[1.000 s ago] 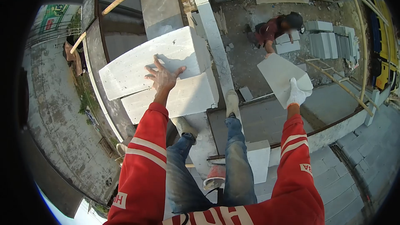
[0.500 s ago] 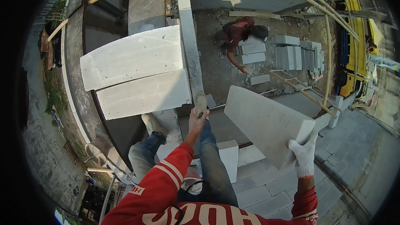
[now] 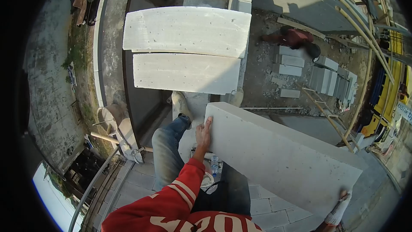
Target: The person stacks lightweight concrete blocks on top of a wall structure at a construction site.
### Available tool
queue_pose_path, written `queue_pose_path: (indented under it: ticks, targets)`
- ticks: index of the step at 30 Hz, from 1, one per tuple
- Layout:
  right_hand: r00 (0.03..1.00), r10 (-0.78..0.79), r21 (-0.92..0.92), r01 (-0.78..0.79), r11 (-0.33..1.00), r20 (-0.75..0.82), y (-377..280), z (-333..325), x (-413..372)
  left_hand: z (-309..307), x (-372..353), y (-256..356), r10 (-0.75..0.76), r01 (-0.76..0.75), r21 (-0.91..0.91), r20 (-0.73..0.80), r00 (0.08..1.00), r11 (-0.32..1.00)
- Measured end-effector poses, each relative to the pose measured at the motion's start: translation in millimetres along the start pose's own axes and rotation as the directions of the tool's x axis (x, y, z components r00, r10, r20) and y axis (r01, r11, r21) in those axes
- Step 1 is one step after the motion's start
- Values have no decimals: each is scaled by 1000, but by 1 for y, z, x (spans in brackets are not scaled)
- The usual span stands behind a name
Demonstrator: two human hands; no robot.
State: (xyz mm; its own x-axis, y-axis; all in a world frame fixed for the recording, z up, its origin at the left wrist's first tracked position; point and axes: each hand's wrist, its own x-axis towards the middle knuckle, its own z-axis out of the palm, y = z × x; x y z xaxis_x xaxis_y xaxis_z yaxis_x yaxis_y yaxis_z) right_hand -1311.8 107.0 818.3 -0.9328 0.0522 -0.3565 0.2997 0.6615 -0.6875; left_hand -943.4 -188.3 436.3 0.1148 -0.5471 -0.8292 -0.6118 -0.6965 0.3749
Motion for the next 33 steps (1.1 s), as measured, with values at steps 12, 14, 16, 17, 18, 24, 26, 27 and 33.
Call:
queue_pose_path:
  ticks: [12,14,16,17,18,24,26,27,33]
  targets:
    - [614,146,298,-561,772,776,144,474,60,-262,198,78,160,20,268,-633,757,963]
    - [593,70,293,-493,819,802,133,516,46,-292,236,75,239,21,378,-624,744,925]
    - [580,70,302,-520,799,812,131,546,37,-315,263,85,195,55,365,-612,767,929]
    - [568,59,317,-539,780,821,130,555,35,-320,273,91,152,82,345,-600,785,935]
    - [572,62,316,-536,783,818,132,566,37,-321,284,92,149,82,344,-595,790,935]
    - [649,71,336,-481,810,757,141,587,31,-318,321,107,319,-44,413,-628,710,910]
    - [678,115,359,-516,778,726,143,584,33,-314,311,120,261,-34,355,-615,744,934]
    - [717,164,308,-480,822,677,133,584,29,-312,305,124,217,-42,289,-607,765,956]
    - [746,210,228,-438,870,631,118,586,20,-311,309,117,339,-100,415,-556,759,904]
